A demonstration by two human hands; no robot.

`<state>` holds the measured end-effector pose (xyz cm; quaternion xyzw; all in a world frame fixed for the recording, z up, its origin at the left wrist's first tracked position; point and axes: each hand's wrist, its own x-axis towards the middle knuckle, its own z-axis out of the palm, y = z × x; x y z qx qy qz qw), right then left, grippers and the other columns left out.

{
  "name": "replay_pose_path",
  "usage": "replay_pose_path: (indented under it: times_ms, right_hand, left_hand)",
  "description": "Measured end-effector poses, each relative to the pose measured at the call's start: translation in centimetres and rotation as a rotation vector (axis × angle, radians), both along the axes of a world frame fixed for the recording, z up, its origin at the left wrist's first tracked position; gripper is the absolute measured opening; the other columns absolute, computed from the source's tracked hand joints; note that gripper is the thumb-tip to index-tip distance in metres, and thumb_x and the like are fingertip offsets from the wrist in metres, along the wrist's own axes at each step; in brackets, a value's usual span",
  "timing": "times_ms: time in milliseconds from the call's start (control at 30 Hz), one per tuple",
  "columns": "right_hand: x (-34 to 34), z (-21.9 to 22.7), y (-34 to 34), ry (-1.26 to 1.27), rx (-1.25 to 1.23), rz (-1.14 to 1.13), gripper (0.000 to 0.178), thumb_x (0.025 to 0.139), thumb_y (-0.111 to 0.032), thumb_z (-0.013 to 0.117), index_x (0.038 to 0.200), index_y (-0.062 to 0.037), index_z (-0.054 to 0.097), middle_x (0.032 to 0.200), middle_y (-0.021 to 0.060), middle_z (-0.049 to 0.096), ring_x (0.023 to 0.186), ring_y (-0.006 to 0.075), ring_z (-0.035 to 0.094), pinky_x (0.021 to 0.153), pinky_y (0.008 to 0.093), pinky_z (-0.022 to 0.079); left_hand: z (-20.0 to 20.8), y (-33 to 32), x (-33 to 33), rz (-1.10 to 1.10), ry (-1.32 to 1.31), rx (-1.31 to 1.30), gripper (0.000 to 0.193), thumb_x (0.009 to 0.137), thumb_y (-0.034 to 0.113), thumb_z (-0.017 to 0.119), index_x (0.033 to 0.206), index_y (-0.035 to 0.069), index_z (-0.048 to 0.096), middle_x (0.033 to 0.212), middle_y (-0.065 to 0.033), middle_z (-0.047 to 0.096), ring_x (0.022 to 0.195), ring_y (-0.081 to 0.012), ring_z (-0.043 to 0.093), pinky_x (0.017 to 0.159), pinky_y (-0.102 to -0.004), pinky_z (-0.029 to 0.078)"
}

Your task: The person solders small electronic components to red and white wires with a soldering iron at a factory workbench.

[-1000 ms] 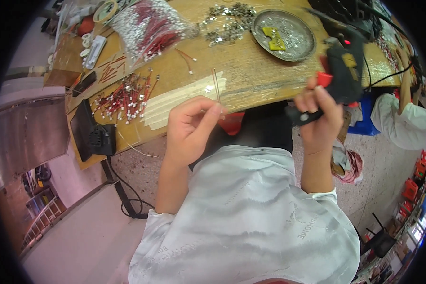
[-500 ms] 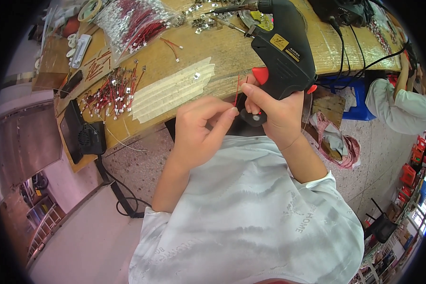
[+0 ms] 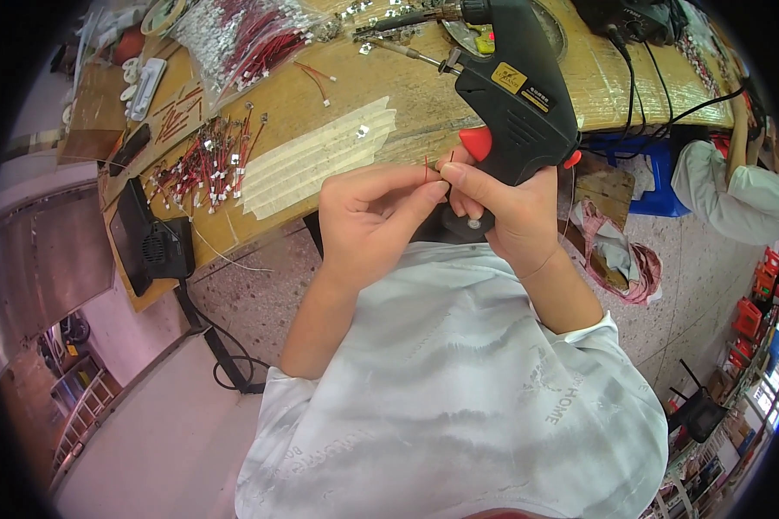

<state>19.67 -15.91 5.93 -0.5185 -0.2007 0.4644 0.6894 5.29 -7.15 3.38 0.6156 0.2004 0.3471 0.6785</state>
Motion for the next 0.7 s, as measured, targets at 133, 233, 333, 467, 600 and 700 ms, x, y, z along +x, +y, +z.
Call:
replay_pose_path:
  times_ms: [133,233,333,467,600,700]
  right_hand:
    - [-0.3,-0.3,0.0,0.008,0.018,-0.030,0.023,0.082,0.008,0.072,0.102,0.0063,0.063,0.083,0.0108,0.066,0.056,0.0104,0.054,0.052,0.0256,0.046]
    - [-0.3,-0.7,0.1,0.022,0.058,-0.026,0.012,0.083,0.003,0.077,0.090,0.0032,0.068,0.080,0.0071,0.070,0.056,0.0090,0.059,0.050,0.0230,0.047]
    - [-0.1,-0.4,-0.2,0.039,0.039,0.032,0.032,0.079,0.007,0.073,0.109,0.0055,0.062,0.089,0.0126,0.067,0.058,0.0112,0.055,0.052,0.0266,0.047]
    - [0.2,-0.9,-0.8,-0.150,0.047,-0.083,0.039,0.073,0.007,0.079,0.108,0.0048,0.064,0.091,0.0109,0.068,0.061,0.0105,0.057,0.054,0.0231,0.047]
    - [0.0,0.4,-0.8,-0.473,-0.034,0.033,0.067,0.059,-0.008,0.096,0.117,0.0000,0.064,0.087,0.0004,0.069,0.064,0.0022,0.055,0.056,0.0191,0.048]
    - [-0.2,1.2,-0.5,-0.611,-0.094,0.191,0.091,0.053,-0.012,0.099,0.132,-0.0013,0.056,0.085,0.0018,0.068,0.066,0.0044,0.060,0.060,0.0210,0.052]
  left_hand:
    - [-0.4,0.5,-0.4,0.086,0.060,0.172,0.010,0.086,-0.007,0.074,0.095,-0.005,0.075,0.084,-0.0087,0.072,0.066,-0.0096,0.060,0.059,-0.0224,0.046]
    - [0.1,0.9,-0.4,0.159,0.107,0.502,0.019,0.074,-0.009,0.077,0.092,-0.001,0.076,0.083,-0.0065,0.071,0.063,-0.0149,0.059,0.057,-0.0257,0.047]
    - [0.0,1.5,-0.1,0.291,0.092,1.020,0.024,0.065,-0.005,0.076,0.087,0.003,0.075,0.083,-0.0044,0.070,0.065,-0.0208,0.059,0.058,-0.0294,0.048]
    - [-0.6,1.6,-0.2,0.321,0.126,1.365,0.021,0.064,0.008,0.074,0.085,0.007,0.073,0.085,-0.0001,0.066,0.069,-0.0176,0.058,0.057,-0.0308,0.043]
    - [-1.0,1.2,0.0,0.190,0.226,1.400,0.019,0.063,0.013,0.066,0.082,0.009,0.068,0.075,0.0027,0.054,0.068,-0.0152,0.052,0.056,-0.0305,0.037]
    - [-1.4,1.1,-0.1,0.128,0.197,1.372,0.017,0.064,0.015,0.064,0.080,0.010,0.066,0.072,0.0025,0.051,0.067,-0.0157,0.050,0.055,-0.0304,0.036]
